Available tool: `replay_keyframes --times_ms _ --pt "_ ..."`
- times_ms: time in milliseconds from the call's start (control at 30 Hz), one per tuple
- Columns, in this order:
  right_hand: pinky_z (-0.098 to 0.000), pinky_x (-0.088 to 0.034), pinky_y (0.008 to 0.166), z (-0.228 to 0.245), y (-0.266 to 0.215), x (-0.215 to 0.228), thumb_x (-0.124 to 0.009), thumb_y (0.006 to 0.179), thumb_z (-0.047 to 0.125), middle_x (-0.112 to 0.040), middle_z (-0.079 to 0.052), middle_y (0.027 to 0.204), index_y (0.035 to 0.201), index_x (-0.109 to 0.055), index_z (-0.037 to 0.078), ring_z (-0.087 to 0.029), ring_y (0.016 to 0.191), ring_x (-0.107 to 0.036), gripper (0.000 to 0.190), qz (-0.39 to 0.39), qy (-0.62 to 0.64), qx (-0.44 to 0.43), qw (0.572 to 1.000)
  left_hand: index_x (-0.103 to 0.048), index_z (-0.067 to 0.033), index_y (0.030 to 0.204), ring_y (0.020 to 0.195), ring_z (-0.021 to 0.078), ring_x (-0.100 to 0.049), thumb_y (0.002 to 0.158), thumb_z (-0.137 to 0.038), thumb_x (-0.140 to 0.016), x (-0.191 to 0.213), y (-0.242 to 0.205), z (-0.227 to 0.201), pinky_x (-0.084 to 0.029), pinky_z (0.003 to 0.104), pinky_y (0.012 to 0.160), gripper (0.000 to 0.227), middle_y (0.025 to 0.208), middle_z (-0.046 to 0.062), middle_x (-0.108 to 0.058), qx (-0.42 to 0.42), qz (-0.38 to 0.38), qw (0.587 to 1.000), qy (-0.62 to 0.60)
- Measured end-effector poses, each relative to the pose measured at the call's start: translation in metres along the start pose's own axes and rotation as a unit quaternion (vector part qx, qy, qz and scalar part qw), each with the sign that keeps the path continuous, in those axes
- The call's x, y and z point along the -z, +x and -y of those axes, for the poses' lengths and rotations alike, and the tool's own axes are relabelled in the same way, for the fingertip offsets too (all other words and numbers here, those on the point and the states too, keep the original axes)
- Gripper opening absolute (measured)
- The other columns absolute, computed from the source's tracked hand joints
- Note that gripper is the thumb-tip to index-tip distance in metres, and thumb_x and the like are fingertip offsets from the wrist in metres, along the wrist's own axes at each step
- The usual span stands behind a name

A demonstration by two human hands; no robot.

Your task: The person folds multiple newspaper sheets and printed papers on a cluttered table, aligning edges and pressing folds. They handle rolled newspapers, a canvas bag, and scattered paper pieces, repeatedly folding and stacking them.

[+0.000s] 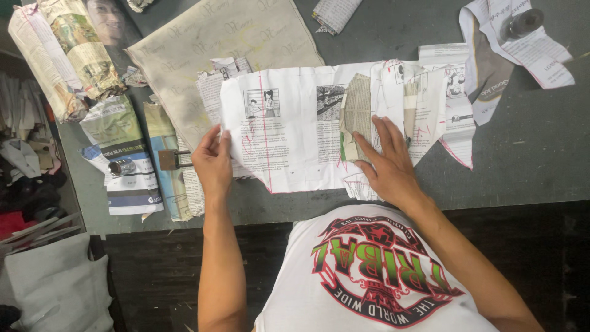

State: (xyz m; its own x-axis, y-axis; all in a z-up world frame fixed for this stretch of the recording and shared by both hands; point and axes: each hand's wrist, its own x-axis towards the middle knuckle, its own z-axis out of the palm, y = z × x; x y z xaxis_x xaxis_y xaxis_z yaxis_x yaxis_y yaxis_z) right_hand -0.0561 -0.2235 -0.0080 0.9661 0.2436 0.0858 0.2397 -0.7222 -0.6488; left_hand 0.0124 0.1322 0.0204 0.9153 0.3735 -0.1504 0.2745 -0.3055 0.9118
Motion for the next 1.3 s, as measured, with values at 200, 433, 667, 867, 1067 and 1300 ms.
replay_keyframes --times_ms 200,433,667,867,1067,1300 --pt "-0.0525 -0.027 0.121 0.000 0.001 0.000 -0.074 0.089 0.021 -0.031 -0.024 0.160 0.146 -0.056 0.011 -0.044 0.150 -0.025 0.061 0.009 -0.001 0.001 1.000 -0.071 0.0085 0.115 0.068 0.0097 -0.066 0.098 -0.011 -0.071 0.020 0.001 -0.002 -0.053 0.025 0.061 0.026 0.084 0.007 -0.075 0.009 0.027 1.000 -0.007" --pt "-0.0525 -0.026 0.121 -0.002 -0.001 -0.001 -0.073 0.090 0.023 -0.028 -0.024 0.162 0.146 -0.056 0.011 -0.044 0.150 -0.023 0.059 0.019 -0.003 -0.006 1.000 -0.066 0.0021 0.109 0.088 0.0140 -0.073 0.100 -0.016 -0.066 0.026 0.008 0.030 -0.062 0.028 0.080 0.021 0.101 0.009 -0.075 0.191 0.068 0.922 -0.329" --pt "-0.0521 -0.027 0.121 -0.005 0.000 -0.001 -0.073 0.089 0.023 -0.029 -0.021 0.162 0.146 -0.056 0.013 -0.043 0.150 -0.024 0.060 0.008 -0.007 -0.007 1.000 -0.066 0.0042 0.123 0.080 0.0116 -0.064 0.105 -0.013 -0.066 0.019 0.017 0.045 -0.051 0.025 0.067 0.026 0.097 0.009 -0.072 0.100 0.034 0.990 -0.091" --pt "-0.0513 -0.027 0.121 -0.005 -0.002 0.000 -0.072 0.089 0.022 -0.028 -0.021 0.162 0.146 -0.055 0.012 -0.042 0.151 -0.023 0.060 0.011 -0.001 -0.013 1.000 -0.060 0.0026 0.131 0.083 0.0100 -0.067 0.098 -0.005 -0.065 0.011 0.024 0.002 -0.055 0.024 0.071 0.034 0.098 0.007 -0.073 0.049 0.104 0.992 -0.049" --pt "-0.0512 -0.027 0.121 -0.003 -0.002 0.000 -0.072 0.089 0.022 -0.028 -0.020 0.162 0.147 -0.054 0.012 -0.041 0.151 -0.023 0.061 0.015 0.002 -0.018 1.000 -0.059 0.0050 0.135 0.086 0.0107 -0.069 0.090 -0.004 -0.075 0.001 0.030 -0.038 -0.055 0.023 0.072 0.049 0.099 0.011 -0.074 0.033 0.156 0.987 0.032" --pt "-0.0507 -0.028 0.121 -0.003 0.000 0.002 -0.073 0.088 0.021 -0.031 -0.021 0.162 0.145 -0.056 0.012 -0.041 0.150 -0.025 0.060 0.008 0.007 -0.013 1.000 -0.069 0.0076 0.113 0.078 0.0087 -0.067 0.089 -0.004 -0.079 0.007 0.040 -0.008 -0.050 0.021 0.065 0.028 0.092 0.006 -0.075 0.028 0.086 0.996 0.006"
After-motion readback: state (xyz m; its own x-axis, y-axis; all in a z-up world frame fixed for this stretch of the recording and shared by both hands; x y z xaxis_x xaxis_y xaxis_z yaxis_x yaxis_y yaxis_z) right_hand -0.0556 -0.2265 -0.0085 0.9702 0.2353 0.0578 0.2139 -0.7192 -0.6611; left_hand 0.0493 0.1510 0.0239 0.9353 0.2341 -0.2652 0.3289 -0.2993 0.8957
